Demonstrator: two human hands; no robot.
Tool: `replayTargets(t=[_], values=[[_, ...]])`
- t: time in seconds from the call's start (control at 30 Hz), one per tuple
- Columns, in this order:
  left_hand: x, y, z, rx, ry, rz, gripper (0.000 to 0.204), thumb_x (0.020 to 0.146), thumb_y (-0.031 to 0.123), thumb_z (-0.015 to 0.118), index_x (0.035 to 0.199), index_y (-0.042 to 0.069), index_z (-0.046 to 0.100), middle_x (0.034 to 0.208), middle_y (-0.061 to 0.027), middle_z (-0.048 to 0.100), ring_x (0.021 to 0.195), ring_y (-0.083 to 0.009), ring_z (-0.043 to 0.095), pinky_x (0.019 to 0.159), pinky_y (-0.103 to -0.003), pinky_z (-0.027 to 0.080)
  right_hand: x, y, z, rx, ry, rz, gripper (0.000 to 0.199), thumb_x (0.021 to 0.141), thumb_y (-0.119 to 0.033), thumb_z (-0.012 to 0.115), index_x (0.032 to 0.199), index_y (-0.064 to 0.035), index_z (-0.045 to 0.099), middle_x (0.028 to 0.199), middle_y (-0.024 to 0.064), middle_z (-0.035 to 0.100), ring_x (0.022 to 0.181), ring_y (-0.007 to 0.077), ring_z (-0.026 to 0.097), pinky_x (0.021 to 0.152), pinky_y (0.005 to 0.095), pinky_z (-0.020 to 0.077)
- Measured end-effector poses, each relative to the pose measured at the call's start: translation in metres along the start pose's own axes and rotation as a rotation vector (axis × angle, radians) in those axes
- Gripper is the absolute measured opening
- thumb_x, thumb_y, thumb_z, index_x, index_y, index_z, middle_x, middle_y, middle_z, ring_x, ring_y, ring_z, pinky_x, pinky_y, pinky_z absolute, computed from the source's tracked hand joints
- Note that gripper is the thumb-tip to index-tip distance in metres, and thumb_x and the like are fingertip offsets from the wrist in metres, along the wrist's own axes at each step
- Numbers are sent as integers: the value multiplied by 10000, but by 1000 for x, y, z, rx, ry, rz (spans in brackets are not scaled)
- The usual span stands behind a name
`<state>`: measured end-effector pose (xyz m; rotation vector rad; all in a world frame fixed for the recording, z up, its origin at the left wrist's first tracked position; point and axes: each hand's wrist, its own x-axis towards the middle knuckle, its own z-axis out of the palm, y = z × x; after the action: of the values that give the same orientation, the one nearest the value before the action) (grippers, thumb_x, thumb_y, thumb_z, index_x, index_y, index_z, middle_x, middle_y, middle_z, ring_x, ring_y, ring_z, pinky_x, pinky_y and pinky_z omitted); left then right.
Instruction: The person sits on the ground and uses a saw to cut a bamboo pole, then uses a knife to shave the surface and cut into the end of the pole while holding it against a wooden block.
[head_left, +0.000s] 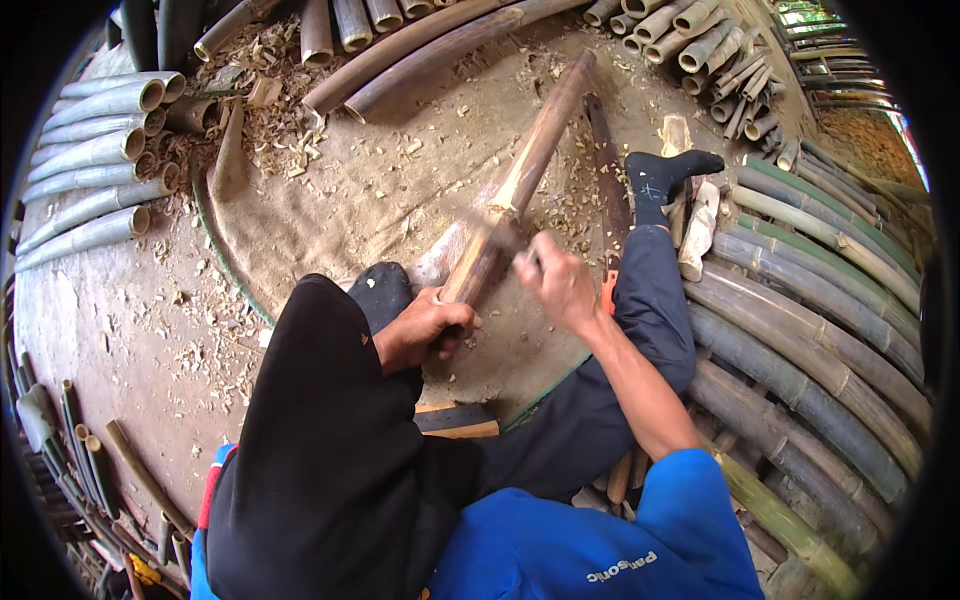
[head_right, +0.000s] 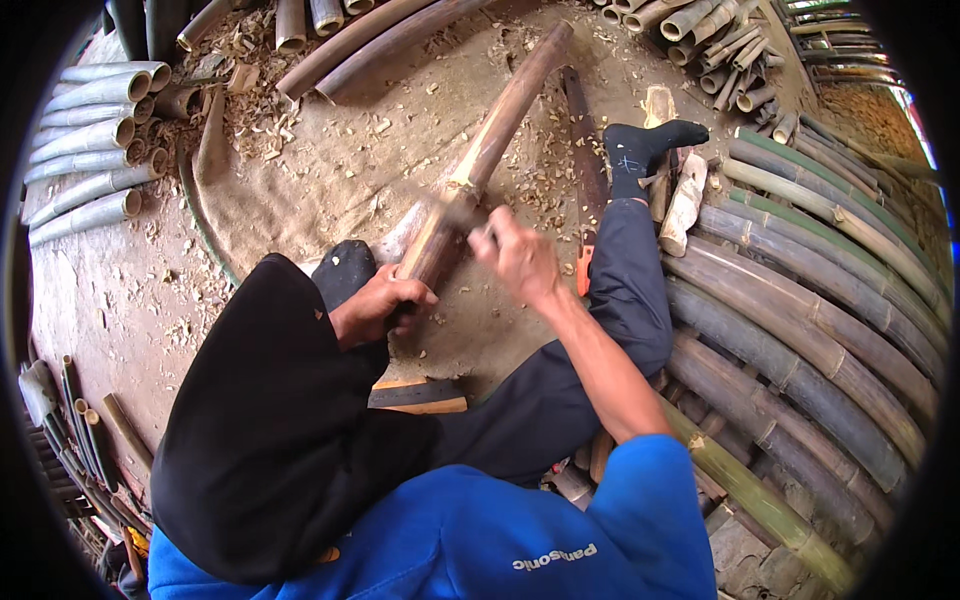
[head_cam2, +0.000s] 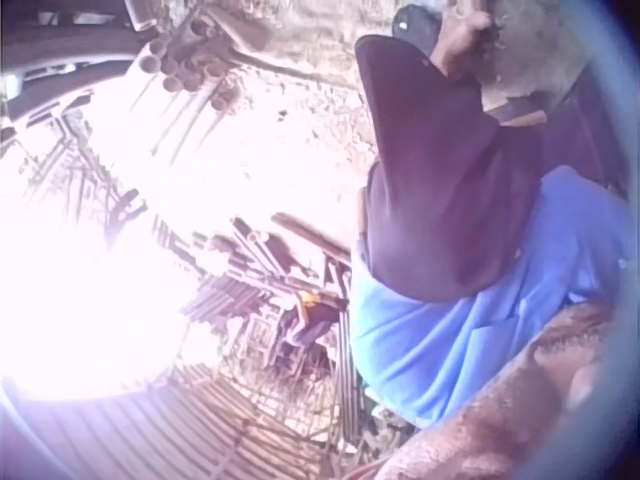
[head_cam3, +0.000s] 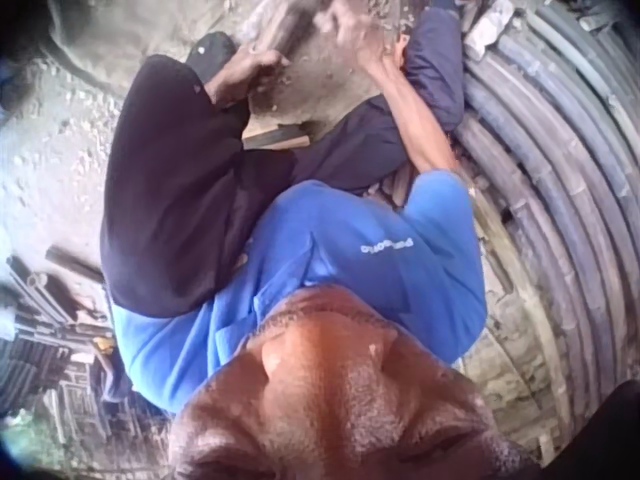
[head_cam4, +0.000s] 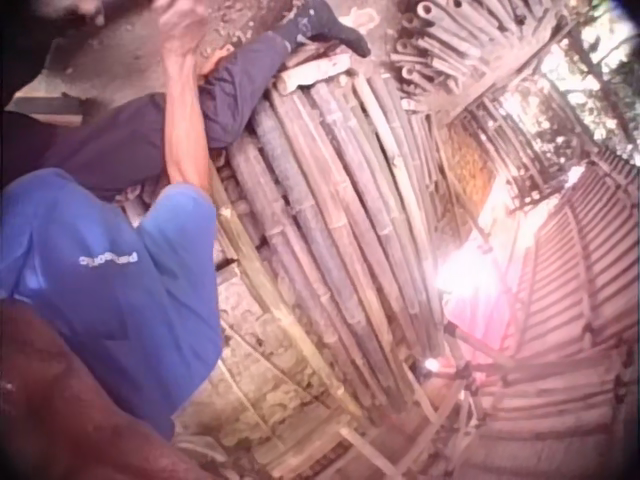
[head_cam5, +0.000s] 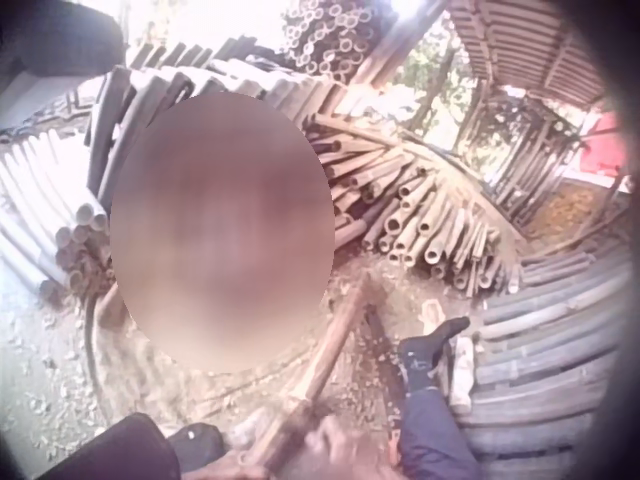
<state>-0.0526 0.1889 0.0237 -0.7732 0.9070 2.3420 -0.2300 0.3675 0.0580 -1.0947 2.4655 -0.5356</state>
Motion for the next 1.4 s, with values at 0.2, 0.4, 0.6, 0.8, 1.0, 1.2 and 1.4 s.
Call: replayTargets(t=[0.2, 0.4, 0.6, 0.8, 1.0, 1.2, 1.4], values=[[-5, 6, 0, -111, -124, -36, 212, 819, 111, 724, 907, 79, 534, 661, -17, 509, 486, -112, 466, 418, -296, 362, -4, 2, 5, 16, 87, -16, 442, 1037, -459, 490, 929, -32, 525, 737, 200, 666, 650, 383, 675, 586, 510, 509], [2, 1, 6, -3, -178, 57, 392, 916, 333, 744, 1128, 38, 596, 959, -58, 619, 861, -161, 627, 763, -334, 537, 16, 57, -13, 412, 187, 522, 501, 1058, -499, 457, 955, -20, 564, 673, 155, 560, 597, 288, 592, 594, 468, 473], [7, 15, 8, 123, 7, 129, 528, 857, 299, 793, 1204, -34, 574, 1008, -93, 630, 871, -172, 639, 709, -332, 538, -14, 8, -9, 70, 66, 186, 478, 1054, -490, 468, 970, -23, 525, 763, 216, 643, 692, 386, 666, 631, 492, 508], [33, 5, 8, 502, 207, 134, 606, 714, 176, 883, 1170, -80, 576, 872, -102, 640, 687, -179, 642, 549, -321, 508, 9, 8, -4, 6, 102, 457, 427, 1031, -484, 515, 1003, -58, 512, 806, 218, 700, 754, 387, 720, 645, 505, 554], [38, -13, -6, 622, 357, 252, 578, 687, 158, 884, 1105, -118, 595, 838, -118, 658, 686, -174, 642, 556, -335, 507, 2, 12, -4, -51, 24, 191, 452, 1028, -511, 502, 1031, -60, 534, 764, 243, 689, 753, 448, 706, 671, 546, 544], [11, 9, 5, 383, 219, 165, 478, 700, 124, 866, 1053, -88, 622, 846, -109, 659, 695, -178, 651, 571, -340, 522, 0, 2, -3, -52, -54, -146, 478, 1037, -507, 484, 1034, -33, 547, 760, 244, 689, 744, 453, 704, 636, 549, 546], [8, 4, -4, 263, 156, 111, 468, 715, 62, 831, 1093, -47, 577, 814, -83, 633, 648, -202, 649, 553, -354, 539, 11, 12, 1, -9, 2, 18, 466, 1028, -495, 512, 1046, -31, 553, 782, 252, 681, 744, 432, 707, 648, 534, 550]])
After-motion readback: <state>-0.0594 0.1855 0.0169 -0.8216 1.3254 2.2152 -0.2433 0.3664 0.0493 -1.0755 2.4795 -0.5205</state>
